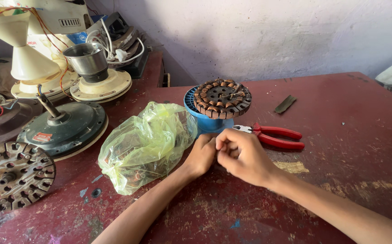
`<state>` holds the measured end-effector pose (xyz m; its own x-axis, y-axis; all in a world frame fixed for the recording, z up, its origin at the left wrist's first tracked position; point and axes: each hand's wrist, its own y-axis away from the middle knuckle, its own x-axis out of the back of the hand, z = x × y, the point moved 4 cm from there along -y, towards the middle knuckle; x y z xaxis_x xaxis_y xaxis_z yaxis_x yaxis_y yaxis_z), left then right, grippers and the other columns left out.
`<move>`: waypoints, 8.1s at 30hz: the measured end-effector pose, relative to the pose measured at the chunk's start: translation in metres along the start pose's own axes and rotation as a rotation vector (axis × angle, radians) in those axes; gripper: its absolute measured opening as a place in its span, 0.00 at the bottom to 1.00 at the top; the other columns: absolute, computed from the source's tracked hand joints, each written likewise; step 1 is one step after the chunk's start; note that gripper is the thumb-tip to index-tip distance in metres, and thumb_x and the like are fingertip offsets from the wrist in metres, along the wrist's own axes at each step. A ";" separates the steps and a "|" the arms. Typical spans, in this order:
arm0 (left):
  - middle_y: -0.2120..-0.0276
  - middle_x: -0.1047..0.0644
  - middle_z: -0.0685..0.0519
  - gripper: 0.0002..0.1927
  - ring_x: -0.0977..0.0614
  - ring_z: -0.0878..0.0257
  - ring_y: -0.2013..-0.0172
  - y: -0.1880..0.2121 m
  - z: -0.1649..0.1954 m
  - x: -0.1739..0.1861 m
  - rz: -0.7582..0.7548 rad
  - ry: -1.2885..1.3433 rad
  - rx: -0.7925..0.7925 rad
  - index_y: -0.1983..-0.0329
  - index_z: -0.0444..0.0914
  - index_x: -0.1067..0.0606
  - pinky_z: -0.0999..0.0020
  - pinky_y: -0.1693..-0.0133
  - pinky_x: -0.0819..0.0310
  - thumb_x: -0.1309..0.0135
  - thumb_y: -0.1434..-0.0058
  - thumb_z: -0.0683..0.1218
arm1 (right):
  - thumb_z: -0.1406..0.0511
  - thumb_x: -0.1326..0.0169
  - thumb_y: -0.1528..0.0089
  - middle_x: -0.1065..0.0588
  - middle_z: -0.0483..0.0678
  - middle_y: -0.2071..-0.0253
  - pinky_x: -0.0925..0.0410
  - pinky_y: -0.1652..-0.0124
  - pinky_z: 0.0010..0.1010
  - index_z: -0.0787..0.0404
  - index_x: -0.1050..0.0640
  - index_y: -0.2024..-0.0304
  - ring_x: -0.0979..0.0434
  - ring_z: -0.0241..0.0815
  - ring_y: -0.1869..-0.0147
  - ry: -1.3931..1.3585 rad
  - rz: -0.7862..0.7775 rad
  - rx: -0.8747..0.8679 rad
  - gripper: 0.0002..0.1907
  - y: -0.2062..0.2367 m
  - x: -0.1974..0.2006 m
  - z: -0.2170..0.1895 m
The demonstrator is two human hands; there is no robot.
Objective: The person uses a pair of red pliers to repeatedly pull and adjust small wires or tabs on a blue cylindrical electrical component with copper windings. The hands work methodically around the component's circumference, occasionally rotating it to access different sections.
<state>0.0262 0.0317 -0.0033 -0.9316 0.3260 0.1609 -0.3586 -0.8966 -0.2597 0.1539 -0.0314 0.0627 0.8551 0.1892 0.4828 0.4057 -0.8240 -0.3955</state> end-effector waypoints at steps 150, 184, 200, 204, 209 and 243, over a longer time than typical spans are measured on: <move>0.78 0.29 0.55 0.26 0.31 0.66 0.74 0.001 -0.018 0.005 0.207 0.257 0.088 0.75 0.31 0.29 0.64 0.70 0.34 0.59 0.26 0.53 | 0.75 0.40 0.47 0.22 0.47 0.68 0.30 0.56 0.38 0.64 0.17 0.72 0.29 0.47 0.56 0.606 -0.144 0.506 0.04 0.006 -0.007 -0.029; 0.77 0.27 0.57 0.20 0.31 0.69 0.74 0.003 -0.003 -0.005 0.073 0.028 -0.047 0.67 0.34 0.27 0.67 0.71 0.36 0.61 0.26 0.52 | 0.66 0.47 0.37 0.23 0.41 0.64 0.32 0.69 0.23 0.63 0.19 0.45 0.27 0.30 0.66 -0.185 -0.051 -0.165 0.19 -0.015 0.009 0.038; 0.84 0.34 0.56 0.29 0.36 0.66 0.79 0.000 0.002 -0.003 0.148 -0.044 0.083 0.80 0.36 0.31 0.63 0.74 0.40 0.60 0.26 0.57 | 0.75 0.55 0.49 0.31 0.45 0.90 0.40 0.73 0.34 0.60 0.29 0.91 0.34 0.39 0.85 0.538 0.222 0.328 0.16 0.016 0.018 -0.021; 0.84 0.31 0.55 0.28 0.33 0.66 0.80 0.003 0.009 -0.005 0.127 -0.046 0.033 0.80 0.35 0.29 0.65 0.73 0.37 0.60 0.27 0.56 | 0.70 0.53 0.53 0.34 0.47 0.90 0.46 0.78 0.34 0.60 0.32 0.90 0.36 0.39 0.84 0.438 0.218 0.464 0.10 0.054 0.002 -0.084; 0.82 0.29 0.56 0.26 0.30 0.67 0.79 0.006 0.015 -0.005 0.113 -0.039 0.010 0.78 0.36 0.29 0.66 0.72 0.36 0.60 0.27 0.55 | 0.69 0.53 0.52 0.33 0.47 0.89 0.45 0.77 0.33 0.60 0.31 0.89 0.35 0.38 0.83 0.263 0.096 0.504 0.10 0.075 -0.029 -0.118; 0.83 0.31 0.54 0.28 0.32 0.64 0.79 0.007 0.019 -0.006 0.053 -0.086 0.043 0.79 0.35 0.31 0.62 0.73 0.36 0.62 0.27 0.56 | 0.61 0.51 0.45 0.27 0.46 0.82 0.40 0.72 0.30 0.59 0.25 0.84 0.30 0.37 0.76 0.079 0.003 0.407 0.14 0.106 -0.056 -0.115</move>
<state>0.0308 0.0177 0.0121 -0.9400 0.2520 0.2300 -0.3041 -0.9245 -0.2297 0.1116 -0.1907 0.0832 0.8351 0.1326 0.5338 0.5117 -0.5433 -0.6656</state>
